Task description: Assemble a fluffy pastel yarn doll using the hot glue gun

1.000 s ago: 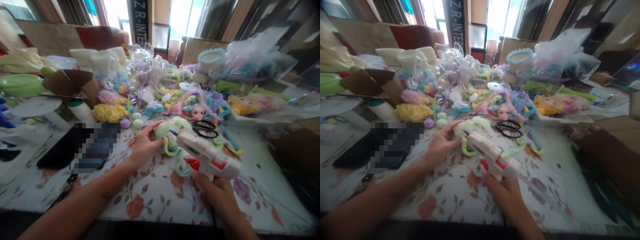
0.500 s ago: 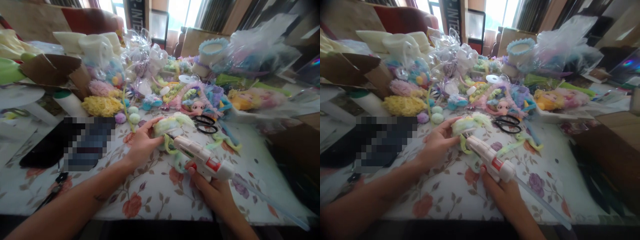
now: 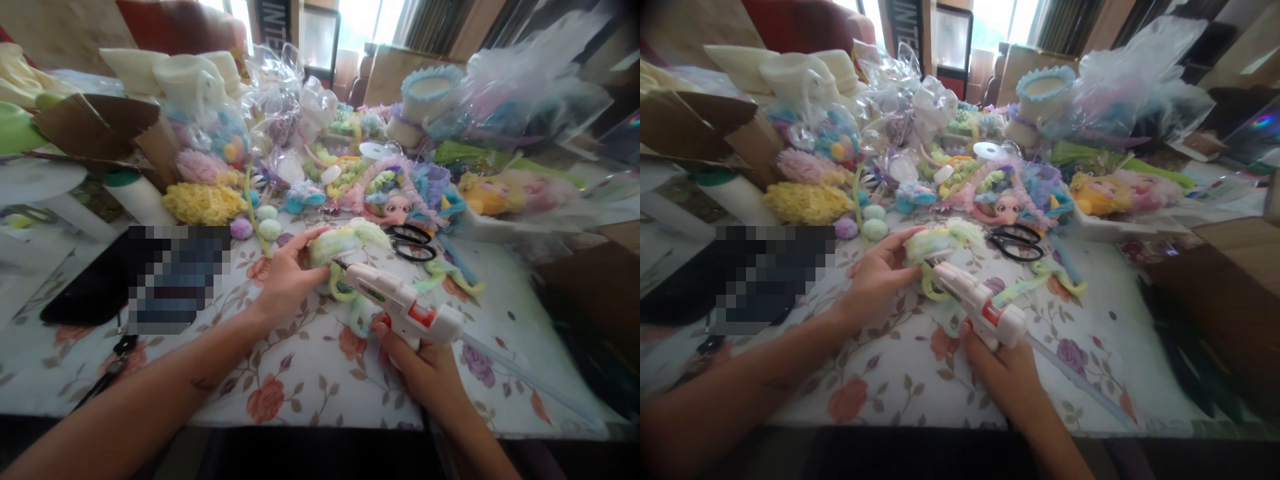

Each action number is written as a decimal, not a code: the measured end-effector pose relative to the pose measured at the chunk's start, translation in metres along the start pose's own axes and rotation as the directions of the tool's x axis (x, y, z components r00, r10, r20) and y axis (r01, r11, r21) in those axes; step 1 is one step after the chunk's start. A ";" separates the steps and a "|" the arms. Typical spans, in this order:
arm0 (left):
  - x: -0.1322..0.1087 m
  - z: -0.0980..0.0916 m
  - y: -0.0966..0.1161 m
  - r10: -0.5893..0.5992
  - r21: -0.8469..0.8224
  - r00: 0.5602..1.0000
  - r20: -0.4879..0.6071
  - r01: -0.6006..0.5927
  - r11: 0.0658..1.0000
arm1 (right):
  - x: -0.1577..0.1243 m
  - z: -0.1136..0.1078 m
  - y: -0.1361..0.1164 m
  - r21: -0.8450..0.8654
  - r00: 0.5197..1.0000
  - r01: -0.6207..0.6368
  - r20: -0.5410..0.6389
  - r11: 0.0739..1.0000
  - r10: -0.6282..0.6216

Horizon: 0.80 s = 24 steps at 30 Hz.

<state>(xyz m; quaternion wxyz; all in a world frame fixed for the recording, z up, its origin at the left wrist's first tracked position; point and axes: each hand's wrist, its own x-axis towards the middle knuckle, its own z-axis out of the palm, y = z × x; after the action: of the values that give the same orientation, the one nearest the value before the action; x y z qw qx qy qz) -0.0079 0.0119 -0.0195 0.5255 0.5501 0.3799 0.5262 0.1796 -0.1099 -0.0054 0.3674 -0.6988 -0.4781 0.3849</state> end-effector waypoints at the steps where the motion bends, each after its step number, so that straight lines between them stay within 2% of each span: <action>1: 0.000 0.000 0.000 -0.002 -0.001 1.000 0.001 0.002 1.000 | 0.000 0.000 0.000 0.000 1.000 0.004 0.000 1.000 -0.004; 15: 0.000 -0.002 -0.003 0.022 0.010 1.000 0.019 -0.023 1.000 | 0.000 -0.001 0.004 -0.009 0.999 -0.033 0.014 0.999 0.033; 24: -0.001 -0.001 -0.003 0.022 0.005 1.000 0.014 -0.022 1.000 | 0.001 -0.001 0.004 -0.024 1.000 0.012 0.004 1.000 -0.012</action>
<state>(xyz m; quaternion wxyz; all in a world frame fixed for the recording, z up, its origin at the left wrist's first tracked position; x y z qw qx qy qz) -0.0088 0.0121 -0.0231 0.5210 0.5589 0.3717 0.5272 0.1824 -0.1102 -0.0089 0.3601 -0.6995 -0.4877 0.3784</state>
